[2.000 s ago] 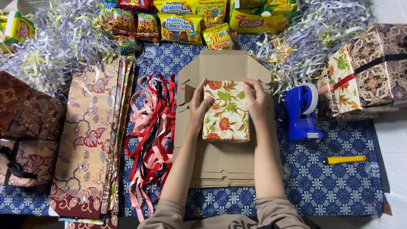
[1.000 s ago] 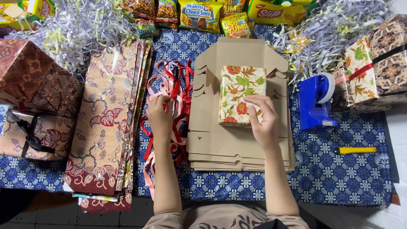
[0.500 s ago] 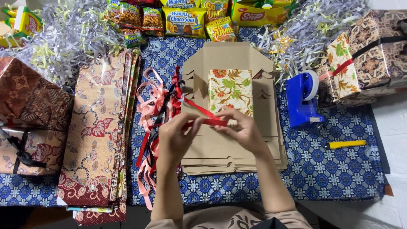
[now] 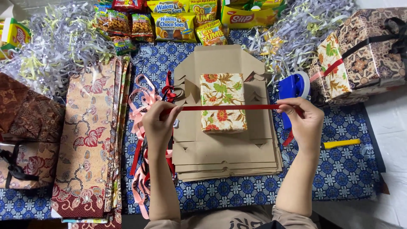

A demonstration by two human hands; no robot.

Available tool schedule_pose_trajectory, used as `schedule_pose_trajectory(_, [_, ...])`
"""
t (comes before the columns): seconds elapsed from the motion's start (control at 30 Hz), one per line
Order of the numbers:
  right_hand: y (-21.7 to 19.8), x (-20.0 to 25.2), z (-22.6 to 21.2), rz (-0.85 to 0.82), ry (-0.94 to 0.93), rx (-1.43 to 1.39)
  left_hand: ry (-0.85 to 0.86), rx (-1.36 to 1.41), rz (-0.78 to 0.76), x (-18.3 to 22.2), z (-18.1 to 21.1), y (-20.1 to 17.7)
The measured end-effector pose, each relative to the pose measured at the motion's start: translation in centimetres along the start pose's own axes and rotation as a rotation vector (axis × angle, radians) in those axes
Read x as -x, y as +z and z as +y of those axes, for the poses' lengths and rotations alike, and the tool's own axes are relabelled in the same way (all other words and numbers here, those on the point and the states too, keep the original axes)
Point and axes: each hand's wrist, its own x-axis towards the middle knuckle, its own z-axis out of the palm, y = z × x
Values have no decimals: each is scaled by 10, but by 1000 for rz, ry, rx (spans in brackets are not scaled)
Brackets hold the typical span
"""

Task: Tying a red ribbon into a bow around a small floral-patterned gift box.

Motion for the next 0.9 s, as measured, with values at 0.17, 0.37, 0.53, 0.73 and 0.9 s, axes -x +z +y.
schedule_pose_trajectory(0.17, [-12, -7, 23, 143, 8, 192, -70, -20, -68, -4, -16, 7])
schedule_pose_trajectory(0.37, [-30, -13, 49, 71, -79, 399, 110, -167, -197, -15, -48, -5])
schedule_pose_trajectory(0.53, [-27, -16, 58, -15, -155, 570, 332, -268, -70, -21, -68, -9])
schedule_pose_trajectory(0.73, [-9, -10, 72, 186, -316, 773, 490, -600, 193, -6, -101, 1])
schedule_pose_trajectory(0.9, [-5, 4, 95, 158, -265, 811, 354, -640, 19, 10, -103, 1])
